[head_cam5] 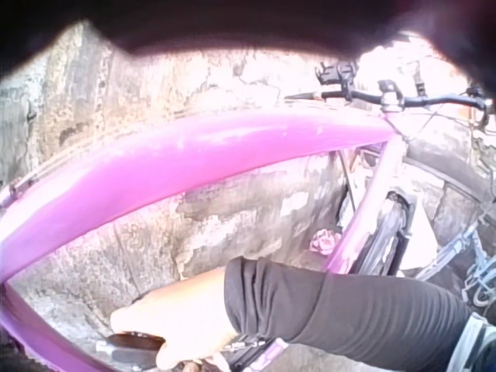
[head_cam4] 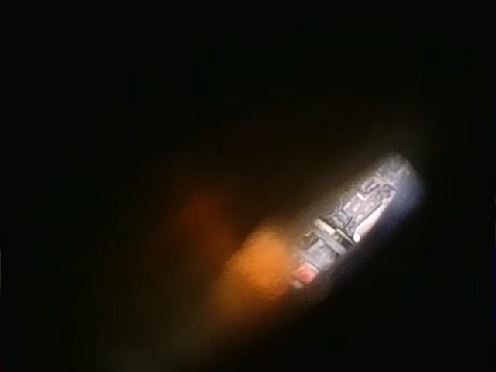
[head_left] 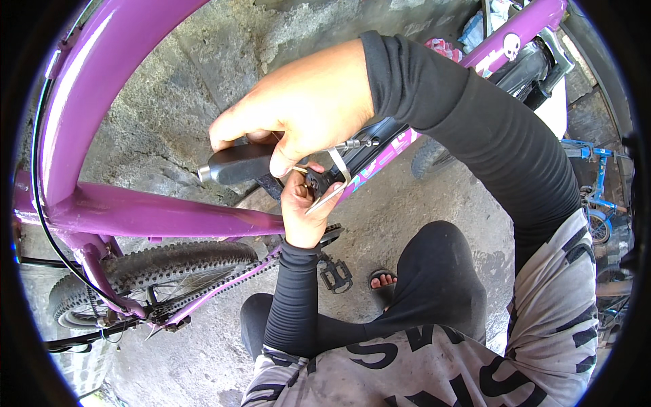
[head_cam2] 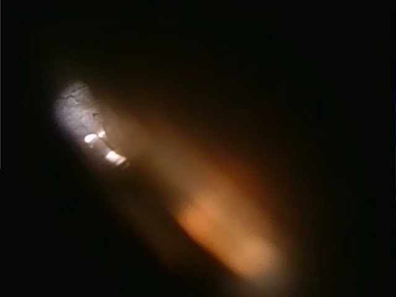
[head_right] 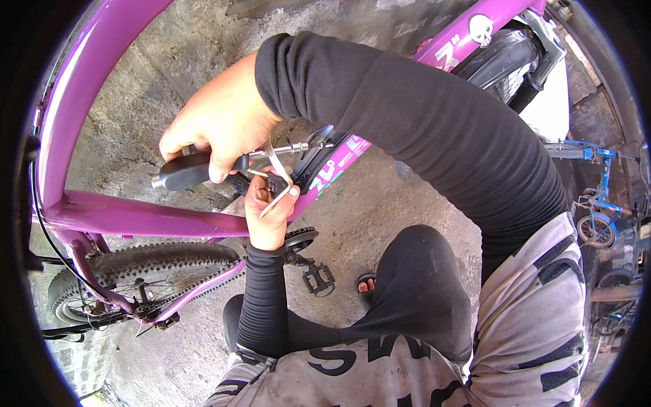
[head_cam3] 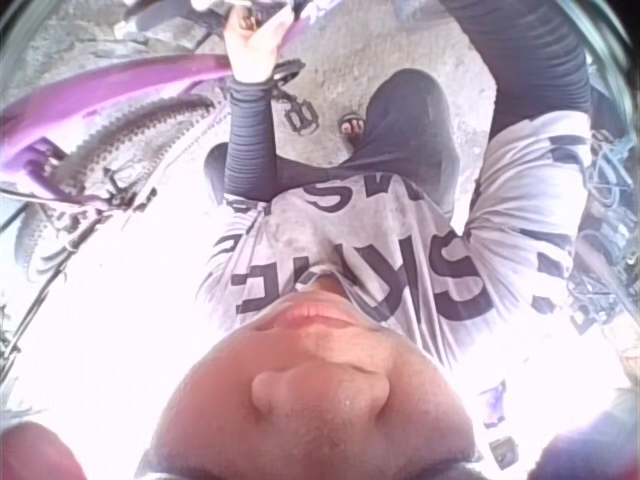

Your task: The person kneels beside a purple bicycle and uses a T-handle wrench to tighten a bolt on the frame near the bottom bracket. The person adjusts the tool and applies torque to secure the component.

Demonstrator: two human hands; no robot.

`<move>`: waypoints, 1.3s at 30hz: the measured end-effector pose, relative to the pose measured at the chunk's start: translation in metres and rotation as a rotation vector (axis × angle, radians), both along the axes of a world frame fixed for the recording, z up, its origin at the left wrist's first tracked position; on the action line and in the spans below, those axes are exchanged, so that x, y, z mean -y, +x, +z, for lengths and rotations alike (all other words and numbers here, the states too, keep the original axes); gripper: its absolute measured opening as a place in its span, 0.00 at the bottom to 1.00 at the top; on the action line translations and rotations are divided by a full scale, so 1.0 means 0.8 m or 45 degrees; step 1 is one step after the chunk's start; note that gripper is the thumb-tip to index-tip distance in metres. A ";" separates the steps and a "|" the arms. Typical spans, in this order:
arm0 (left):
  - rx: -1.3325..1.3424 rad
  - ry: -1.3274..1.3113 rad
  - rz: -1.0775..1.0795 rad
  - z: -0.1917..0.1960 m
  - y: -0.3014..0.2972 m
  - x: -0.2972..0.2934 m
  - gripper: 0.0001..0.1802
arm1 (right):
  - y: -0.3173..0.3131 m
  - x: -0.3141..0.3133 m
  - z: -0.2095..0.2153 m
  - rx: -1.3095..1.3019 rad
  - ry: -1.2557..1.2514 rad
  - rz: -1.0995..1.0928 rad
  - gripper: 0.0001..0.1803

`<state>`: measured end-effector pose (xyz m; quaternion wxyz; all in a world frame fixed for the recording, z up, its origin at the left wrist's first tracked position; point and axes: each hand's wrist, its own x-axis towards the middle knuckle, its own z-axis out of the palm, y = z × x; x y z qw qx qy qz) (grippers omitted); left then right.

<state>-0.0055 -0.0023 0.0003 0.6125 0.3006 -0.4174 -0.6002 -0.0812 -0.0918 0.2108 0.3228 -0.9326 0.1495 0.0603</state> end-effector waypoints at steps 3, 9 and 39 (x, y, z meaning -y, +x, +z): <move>0.031 -0.009 0.012 -0.002 0.003 0.001 0.20 | 0.000 -0.001 0.001 0.036 0.013 0.012 0.20; 0.009 0.014 -0.008 0.003 0.001 -0.001 0.20 | 0.000 -0.004 0.005 -0.051 0.001 -0.031 0.21; 0.045 0.079 0.036 -0.007 0.000 0.000 0.23 | 0.023 -0.002 -0.010 0.417 -0.044 0.308 0.22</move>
